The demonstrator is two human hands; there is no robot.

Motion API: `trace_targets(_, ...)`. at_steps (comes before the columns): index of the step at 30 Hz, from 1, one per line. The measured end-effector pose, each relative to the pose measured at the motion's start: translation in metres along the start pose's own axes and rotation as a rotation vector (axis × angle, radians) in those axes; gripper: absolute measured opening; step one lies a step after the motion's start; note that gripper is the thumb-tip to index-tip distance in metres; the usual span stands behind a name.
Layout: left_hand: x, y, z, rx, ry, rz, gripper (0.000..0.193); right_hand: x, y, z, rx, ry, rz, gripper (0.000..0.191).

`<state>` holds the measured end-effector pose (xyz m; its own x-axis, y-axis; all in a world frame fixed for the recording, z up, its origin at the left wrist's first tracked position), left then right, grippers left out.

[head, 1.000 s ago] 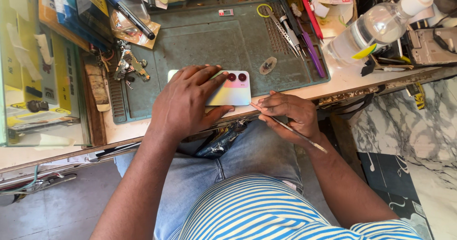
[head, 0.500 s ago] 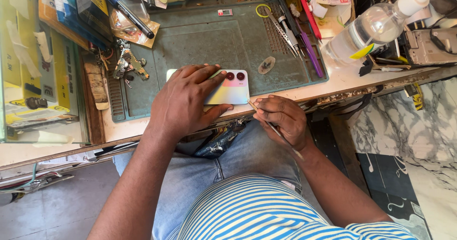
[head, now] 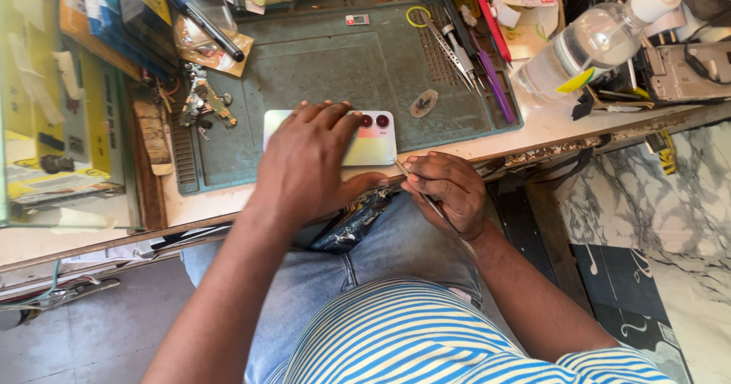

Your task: The person uses a red utility knife to pry and remove a protective film from the back of a smartphone. They then use a spray bottle to apply liquid to the device and a small metal tool to scrape or clean the camera lens area.

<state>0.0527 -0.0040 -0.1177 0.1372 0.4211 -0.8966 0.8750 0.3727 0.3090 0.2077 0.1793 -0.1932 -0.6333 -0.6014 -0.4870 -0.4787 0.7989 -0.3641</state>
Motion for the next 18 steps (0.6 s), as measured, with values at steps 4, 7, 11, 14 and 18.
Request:
trace_targets(4, 0.003, 0.009, 0.004, -0.005, 0.129, 0.036, 0.064, 0.0, -0.003, -0.003, 0.022, 0.006, -0.025, 0.028)
trace_targets(7, 0.006, 0.01, 0.006, -0.001, 0.166, 0.062, 0.06, -0.002, -0.005, -0.005, 0.037, -0.003, -0.023, 0.026)
trace_targets(11, 0.008, 0.008, 0.008, 0.001, 0.174, 0.054, 0.061, -0.008, -0.006, -0.007, 0.177, -0.044, -0.105, 0.022)
trace_targets(14, 0.009, 0.008, 0.008, 0.0, 0.172, 0.06, 0.061, -0.012, -0.004, -0.011, 0.223, -0.075, -0.133, 0.021)
trace_targets(18, 0.008, 0.007, 0.008, -0.004, 0.169, 0.061, 0.062, -0.008, -0.004, -0.015, 0.27, -0.063, -0.111, 0.018)
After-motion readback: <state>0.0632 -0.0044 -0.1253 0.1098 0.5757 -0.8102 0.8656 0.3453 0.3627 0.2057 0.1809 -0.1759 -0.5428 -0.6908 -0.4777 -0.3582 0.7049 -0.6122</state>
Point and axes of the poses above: each hand's wrist, its own z-axis away from the middle knuckle, its own x-axis out of the palm, y = z × x, the point moved 1 cm from there along -z, towards the middle knuckle, and after that the axes turned 3 degrees about y, right-handed, at the moved point
